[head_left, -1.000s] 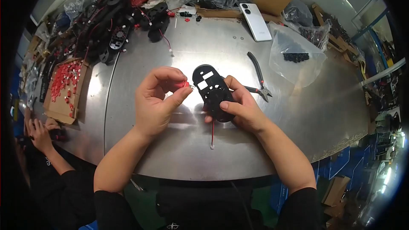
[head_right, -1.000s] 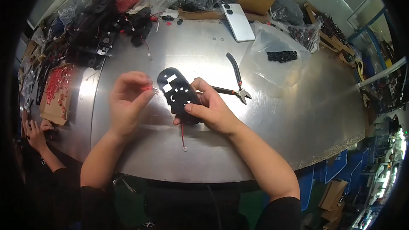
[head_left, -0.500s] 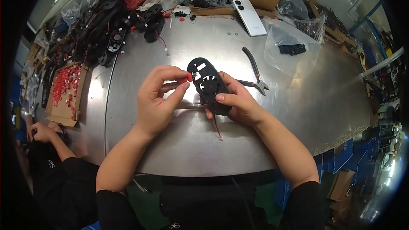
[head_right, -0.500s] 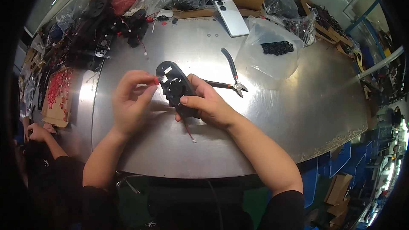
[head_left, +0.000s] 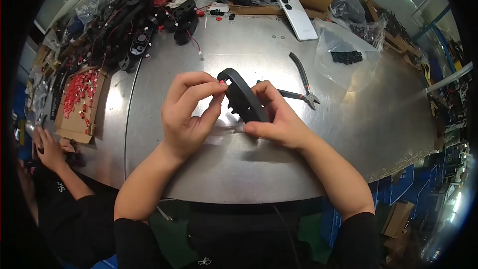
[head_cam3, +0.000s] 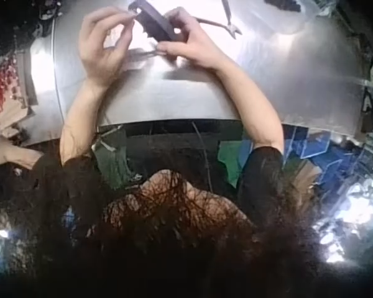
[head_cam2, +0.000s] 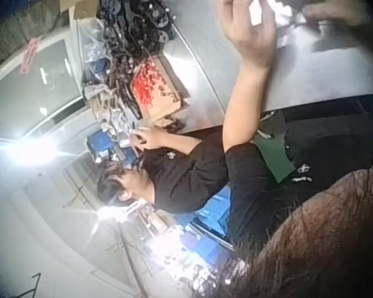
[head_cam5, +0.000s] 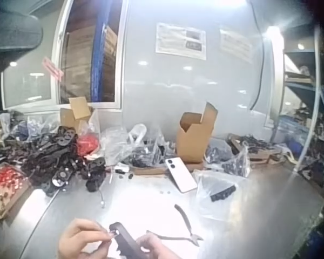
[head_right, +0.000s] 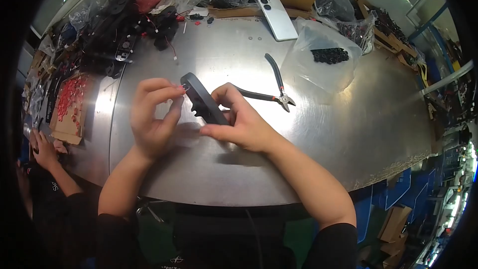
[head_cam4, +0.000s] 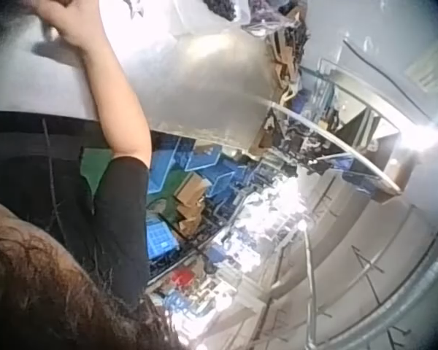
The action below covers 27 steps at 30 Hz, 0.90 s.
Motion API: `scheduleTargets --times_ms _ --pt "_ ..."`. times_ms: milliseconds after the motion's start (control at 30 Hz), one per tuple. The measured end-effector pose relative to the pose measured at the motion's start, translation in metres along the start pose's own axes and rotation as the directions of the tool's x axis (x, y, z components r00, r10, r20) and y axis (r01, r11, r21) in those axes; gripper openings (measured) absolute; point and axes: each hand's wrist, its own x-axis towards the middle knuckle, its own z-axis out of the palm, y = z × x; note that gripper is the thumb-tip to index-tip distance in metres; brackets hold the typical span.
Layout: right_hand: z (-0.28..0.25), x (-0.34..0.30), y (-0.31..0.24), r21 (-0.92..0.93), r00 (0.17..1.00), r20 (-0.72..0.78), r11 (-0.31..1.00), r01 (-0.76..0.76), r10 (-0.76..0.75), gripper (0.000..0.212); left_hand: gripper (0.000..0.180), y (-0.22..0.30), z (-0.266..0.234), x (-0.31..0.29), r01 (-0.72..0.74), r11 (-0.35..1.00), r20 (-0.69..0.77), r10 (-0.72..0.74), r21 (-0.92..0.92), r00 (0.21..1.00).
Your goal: Assembling the internal components of a computer mouse using hands and pliers.
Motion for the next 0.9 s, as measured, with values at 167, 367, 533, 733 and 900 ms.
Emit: scheduleTargets --times_ms 167,367,533,733,900 --pt "0.009 -0.007 -0.011 -0.139 0.994 0.018 0.985 0.106 -0.105 0.094 0.028 -0.004 0.000 -0.002 0.014 0.998 0.051 -0.011 -0.061 0.999" --pt "-0.003 -0.005 -0.008 0.025 0.995 0.103 1.000 -0.006 0.003 0.086 0.021 0.002 0.003 -0.008 0.341 0.886 0.121 -0.319 -0.314 0.940" --pt "-0.008 -0.004 -0.006 0.139 0.995 0.097 0.990 -0.039 0.025 0.067 0.022 0.001 0.008 -0.009 0.338 0.876 0.141 -0.308 -0.344 0.941" --pt "-0.004 -0.005 -0.009 0.208 0.993 0.113 0.978 -0.009 -0.015 0.062 0.023 -0.001 0.006 -0.009 0.273 0.906 0.092 -0.257 -0.322 0.962" --pt "-0.005 -0.005 -0.008 0.171 0.994 0.110 0.985 -0.024 0.005 0.057 0.026 0.001 0.004 -0.010 0.259 0.928 0.173 -0.218 -0.268 0.960"
